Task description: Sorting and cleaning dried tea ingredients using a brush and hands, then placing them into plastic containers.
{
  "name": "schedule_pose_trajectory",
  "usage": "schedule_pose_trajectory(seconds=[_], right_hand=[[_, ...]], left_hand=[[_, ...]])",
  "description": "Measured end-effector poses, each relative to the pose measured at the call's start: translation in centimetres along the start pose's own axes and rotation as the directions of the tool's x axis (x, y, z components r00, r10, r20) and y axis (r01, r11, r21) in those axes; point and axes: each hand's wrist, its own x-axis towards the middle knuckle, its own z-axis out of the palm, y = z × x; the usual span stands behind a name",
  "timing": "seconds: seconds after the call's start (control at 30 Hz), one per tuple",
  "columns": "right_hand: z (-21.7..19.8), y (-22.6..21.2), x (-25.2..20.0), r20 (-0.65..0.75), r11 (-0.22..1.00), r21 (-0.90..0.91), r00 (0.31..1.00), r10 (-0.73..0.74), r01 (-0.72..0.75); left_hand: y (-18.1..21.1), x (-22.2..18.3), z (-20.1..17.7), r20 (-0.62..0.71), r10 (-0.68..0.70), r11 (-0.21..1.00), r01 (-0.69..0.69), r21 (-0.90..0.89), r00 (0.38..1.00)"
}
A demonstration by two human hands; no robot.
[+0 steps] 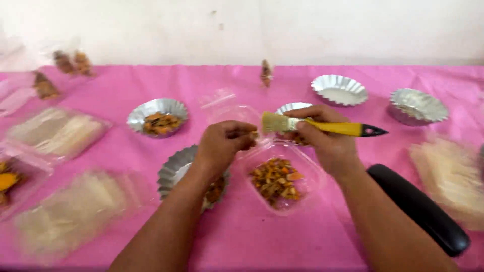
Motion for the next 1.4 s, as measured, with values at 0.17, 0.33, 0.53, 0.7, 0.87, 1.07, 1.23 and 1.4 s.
schedule_pose_trajectory(seconds=[0.17, 0.33, 0.53, 0.7, 0.87, 1.07, 1.23, 1.4], right_hand=[[0.7, -0.4, -0.4, 0.114, 0.999, 0.022, 0.993, 0.044, -0.047], [0.5, -0.6, -0.3, -0.082, 0.994, 0.072, 0.993, 0.087, -0.082], [0.1, -1.8, 0.2, -0.230, 0.943, -0.123, 0.933, 0.276, -0.309], [-1.2, 0.1, 0.5, -0.297, 0.974, -0.006, 0.930, 0.215, -0.227], [-0.4, -0.7, 0.2, -0.262, 0.954, -0.119, 0.936, 0.236, -0.274], [-1.1, 0.7, 0.3, -0.267, 0.975, -0.080, 0.946, 0.181, -0.209], [-2.7, 3.0, 0.4, -0.244, 0.992, 0.002, 0.962, 0.126, -0.129], [-1.2, 1.5, -0.1, -0.260, 0.980, -0.086, 0.954, 0.151, -0.179]], left_hand=[[-1.0, 0.6, 0.1, 0.017, 0.033, 0.999, -0.034, 0.038, 0.999], [-1.2, 0.5, 0.3, 0.092, 0.039, 0.992, -0.028, -0.120, 0.995], [0.6, -0.6, 0.8, 0.178, -0.037, 0.992, 0.015, 0.123, 0.983], [-2.2, -0.7, 2.4, 0.358, 0.118, 0.765, -0.314, 0.562, 0.926], [-2.1, -1.4, 2.5, 0.590, 0.078, 0.502, -0.543, 0.673, 0.804], [-0.4, -1.4, -1.2, 0.527, 0.397, 0.552, -0.654, 0.517, 0.752], [1.2, -3.2, -6.5, 0.360, 0.381, 0.481, -0.515, 0.710, 0.852], [0.9, -5.5, -8.5, 0.258, -0.205, 0.265, -0.200, 0.943, 0.944]])
